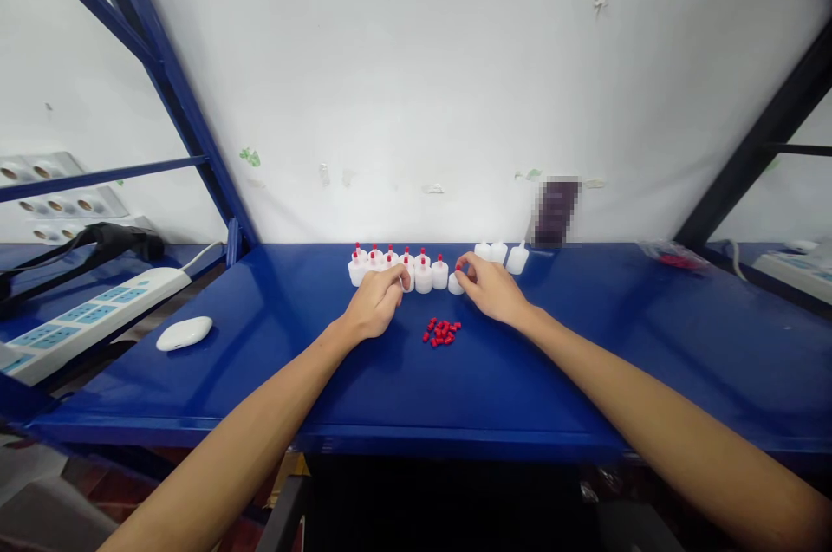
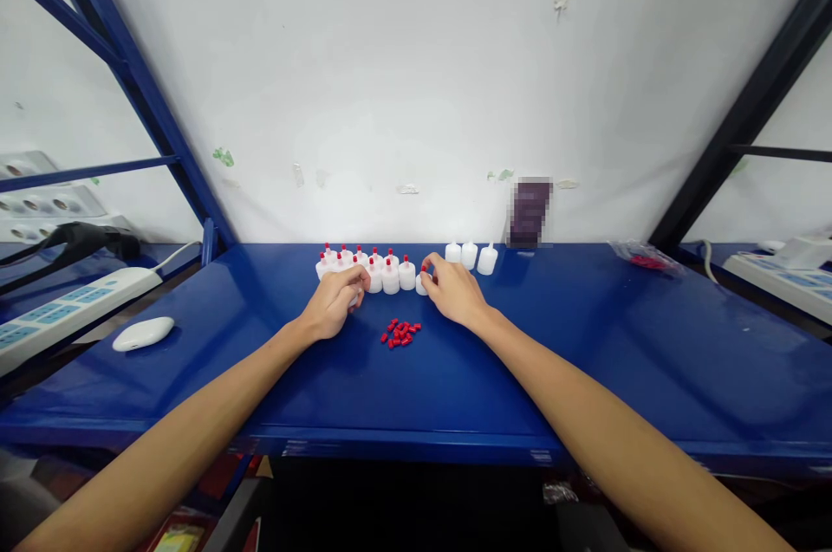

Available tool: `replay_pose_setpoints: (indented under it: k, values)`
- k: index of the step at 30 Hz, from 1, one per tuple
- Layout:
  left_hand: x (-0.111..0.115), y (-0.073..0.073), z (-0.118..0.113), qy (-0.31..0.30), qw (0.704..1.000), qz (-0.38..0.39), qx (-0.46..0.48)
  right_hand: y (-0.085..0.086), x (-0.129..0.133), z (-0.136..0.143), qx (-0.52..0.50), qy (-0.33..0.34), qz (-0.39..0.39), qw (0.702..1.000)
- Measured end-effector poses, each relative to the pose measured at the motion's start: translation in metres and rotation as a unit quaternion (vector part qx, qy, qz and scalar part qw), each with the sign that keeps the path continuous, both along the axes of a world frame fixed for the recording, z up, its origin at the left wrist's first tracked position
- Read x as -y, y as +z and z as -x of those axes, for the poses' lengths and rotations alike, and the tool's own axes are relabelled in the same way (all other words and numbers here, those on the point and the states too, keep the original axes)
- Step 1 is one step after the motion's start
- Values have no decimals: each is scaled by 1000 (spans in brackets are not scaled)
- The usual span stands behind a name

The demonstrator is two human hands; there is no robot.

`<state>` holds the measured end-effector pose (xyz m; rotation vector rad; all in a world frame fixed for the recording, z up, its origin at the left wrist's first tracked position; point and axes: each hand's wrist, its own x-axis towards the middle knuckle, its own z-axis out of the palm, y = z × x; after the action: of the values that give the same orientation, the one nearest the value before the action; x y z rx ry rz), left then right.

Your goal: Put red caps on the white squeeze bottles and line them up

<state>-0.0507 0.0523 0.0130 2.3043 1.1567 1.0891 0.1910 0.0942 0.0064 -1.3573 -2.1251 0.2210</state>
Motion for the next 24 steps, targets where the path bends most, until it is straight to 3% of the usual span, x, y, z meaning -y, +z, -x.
replay_pose_setpoints:
  k: [4,9,16,24]
  values:
    - [1,2,-1,12,1000,2,-2,-2,-1,1,-40,17,-4,999]
    - [2,5,-2,12,1000,-8,-11,6,8,2,-56,10,-14,998]
    - [2,5,-2,7,1000,-19,-24,24,36,14,-37,186,-6,982]
    - [1,4,-1,-2,998,-38,-48,17,36,17,45,230,29,972]
